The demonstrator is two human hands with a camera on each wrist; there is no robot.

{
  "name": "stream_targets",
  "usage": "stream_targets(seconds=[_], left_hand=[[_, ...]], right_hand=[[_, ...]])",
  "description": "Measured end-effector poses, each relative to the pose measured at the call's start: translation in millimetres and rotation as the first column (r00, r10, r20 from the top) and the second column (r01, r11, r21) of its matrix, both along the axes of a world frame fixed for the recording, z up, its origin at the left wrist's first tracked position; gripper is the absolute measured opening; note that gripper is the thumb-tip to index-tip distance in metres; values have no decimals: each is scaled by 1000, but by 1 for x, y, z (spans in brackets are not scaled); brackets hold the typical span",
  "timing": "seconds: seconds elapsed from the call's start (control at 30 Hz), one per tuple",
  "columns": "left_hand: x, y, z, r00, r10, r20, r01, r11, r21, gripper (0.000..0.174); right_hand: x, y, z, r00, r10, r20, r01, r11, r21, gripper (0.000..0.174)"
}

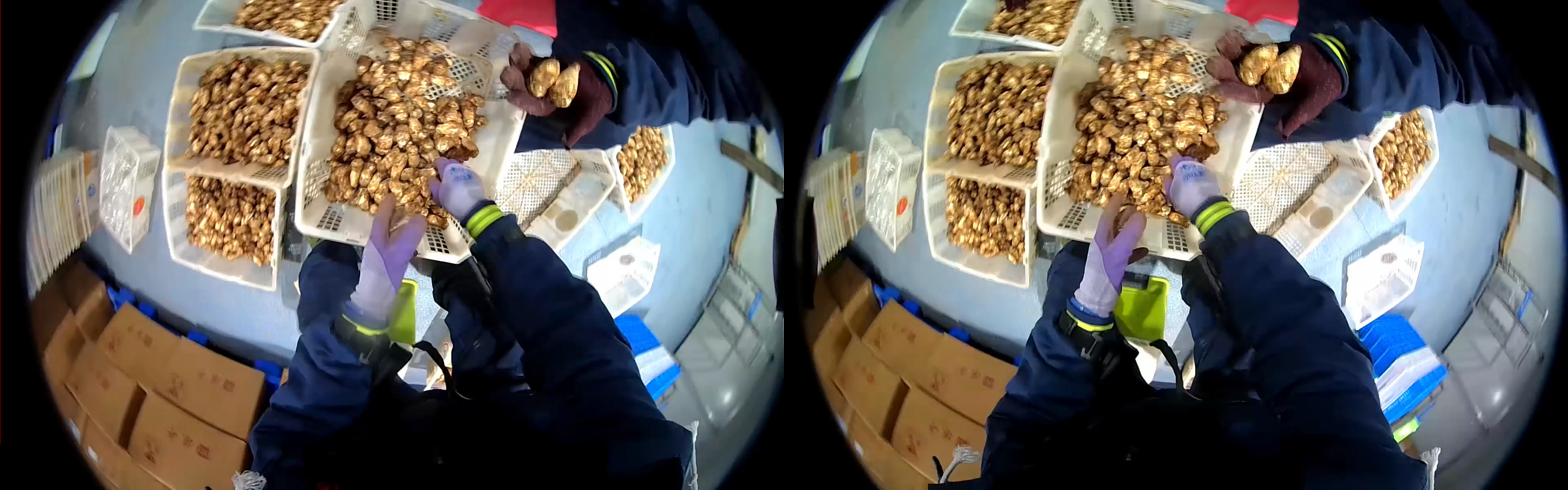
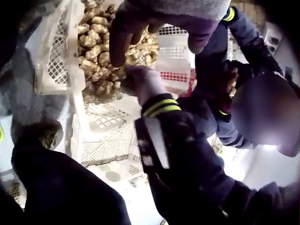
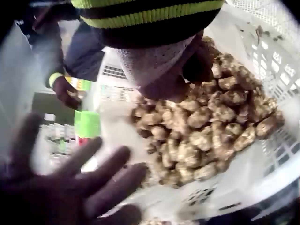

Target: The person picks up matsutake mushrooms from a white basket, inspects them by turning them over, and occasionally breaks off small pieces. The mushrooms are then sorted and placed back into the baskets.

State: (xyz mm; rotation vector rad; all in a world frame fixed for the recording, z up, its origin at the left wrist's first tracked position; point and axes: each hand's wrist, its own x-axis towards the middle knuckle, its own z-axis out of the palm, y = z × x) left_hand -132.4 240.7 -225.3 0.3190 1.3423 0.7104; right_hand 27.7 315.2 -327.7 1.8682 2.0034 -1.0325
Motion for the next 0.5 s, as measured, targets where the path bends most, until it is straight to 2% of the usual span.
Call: stream_targets(seconds=[0.07,0.1,0.13,0.17,0.2,0.23,0.27,0.3,0.33,0.4,0.47,0.5], left_hand=[[-4,17,-17,1000,2,20,-2,1000,-27,70],[-10,20,-33,990,73,123,-66,996,-54,75],[-16,29,-35,967,52,250,-5,982,-188,64],[-23,33,-39,957,-31,289,89,978,-188,55],[-29,35,-43,938,-113,327,181,966,-187,47],[-31,38,-48,948,-149,282,201,966,-164,33],[-35,42,-51,947,-155,280,204,967,-154,31],[-40,47,-53,949,-154,275,200,969,-146,28],[-46,47,-56,953,-145,266,189,971,-144,26],[-51,51,-70,953,-173,248,215,965,-153,25],[-51,50,-77,941,-202,273,250,956,-156,28],[-49,57,-69,940,-147,308,229,941,-249,30]], right_hand=[[1,-11,30,905,-144,-399,112,988,-102,42],[-5,-9,55,883,-112,-457,84,993,-81,43],[-9,-6,71,856,-79,-511,58,997,-56,43],[-4,2,61,883,-88,-461,152,983,104,46],[-3,26,70,873,-377,-310,344,926,-158,42],[0,35,49,963,-246,-114,233,965,-117,43],[1,43,21,992,-97,86,105,989,-100,44],[0,45,-17,980,-28,197,49,993,-103,43],[-15,49,-26,952,49,301,-13,993,-120,43],[-27,51,-35,931,-108,349,144,986,-80,46],[-28,46,-35,912,-201,359,223,975,-22,45],[-25,43,-34,909,-274,314,284,959,13,45]])
